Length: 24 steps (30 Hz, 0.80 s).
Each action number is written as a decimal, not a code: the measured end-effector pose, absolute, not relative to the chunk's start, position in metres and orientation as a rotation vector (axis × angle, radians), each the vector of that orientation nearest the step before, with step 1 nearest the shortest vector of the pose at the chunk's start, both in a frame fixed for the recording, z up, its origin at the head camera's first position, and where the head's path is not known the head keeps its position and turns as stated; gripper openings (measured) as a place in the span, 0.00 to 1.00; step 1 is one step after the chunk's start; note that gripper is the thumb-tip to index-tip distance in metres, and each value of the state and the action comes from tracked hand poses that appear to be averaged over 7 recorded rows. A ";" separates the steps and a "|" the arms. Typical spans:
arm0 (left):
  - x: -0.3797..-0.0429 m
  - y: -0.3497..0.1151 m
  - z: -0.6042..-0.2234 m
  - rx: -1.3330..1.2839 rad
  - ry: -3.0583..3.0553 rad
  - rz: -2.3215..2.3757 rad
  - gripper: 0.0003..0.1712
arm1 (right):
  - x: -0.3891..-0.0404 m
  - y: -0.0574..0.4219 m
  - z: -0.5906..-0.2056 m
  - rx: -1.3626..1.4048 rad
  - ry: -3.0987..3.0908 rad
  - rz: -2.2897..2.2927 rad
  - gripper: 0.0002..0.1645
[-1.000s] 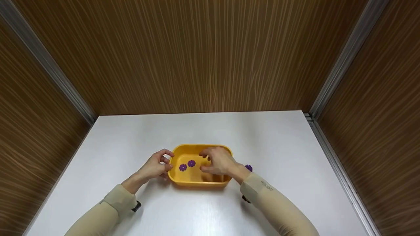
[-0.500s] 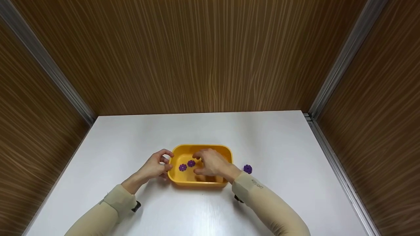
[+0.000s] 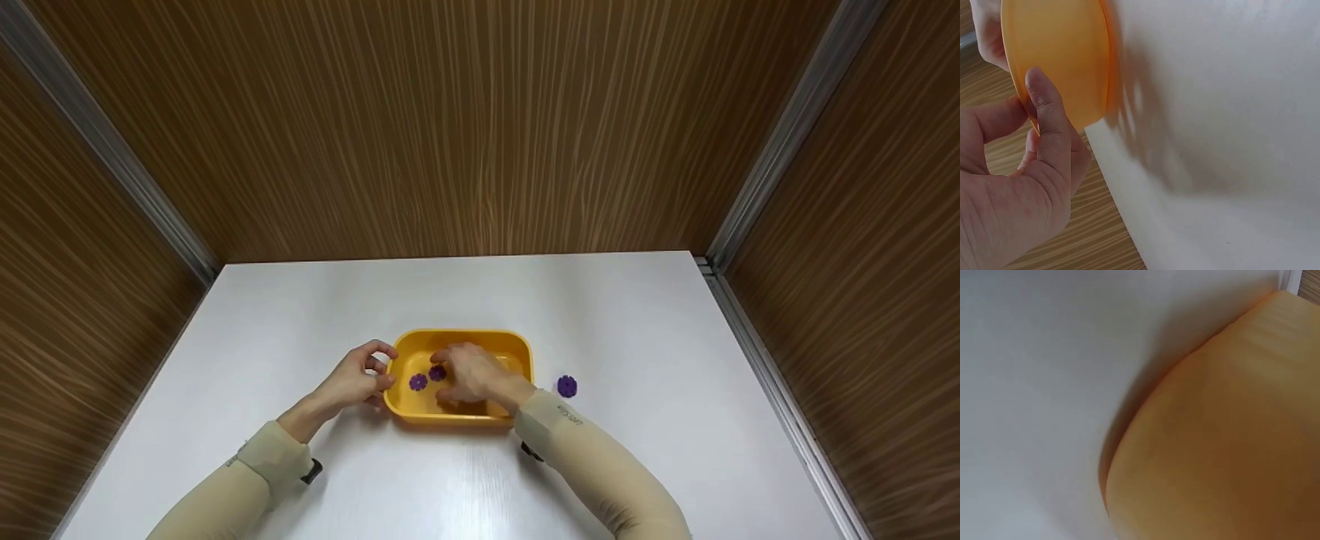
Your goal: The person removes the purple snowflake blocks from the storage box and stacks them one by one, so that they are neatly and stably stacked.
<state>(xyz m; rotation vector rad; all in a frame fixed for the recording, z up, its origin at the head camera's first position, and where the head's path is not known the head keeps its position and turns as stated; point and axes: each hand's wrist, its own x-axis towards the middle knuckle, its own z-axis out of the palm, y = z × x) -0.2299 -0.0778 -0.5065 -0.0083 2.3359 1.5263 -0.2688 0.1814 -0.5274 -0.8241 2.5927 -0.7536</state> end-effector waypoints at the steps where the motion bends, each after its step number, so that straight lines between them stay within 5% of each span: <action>1: -0.230 -0.078 -0.506 -0.009 2.334 1.528 0.26 | -0.269 0.181 -0.528 -0.820 2.582 -0.748 0.39; 24: -0.229 -0.080 -0.507 -0.013 2.349 1.503 0.25 | -0.274 0.177 -0.538 -1.036 2.559 -0.815 0.18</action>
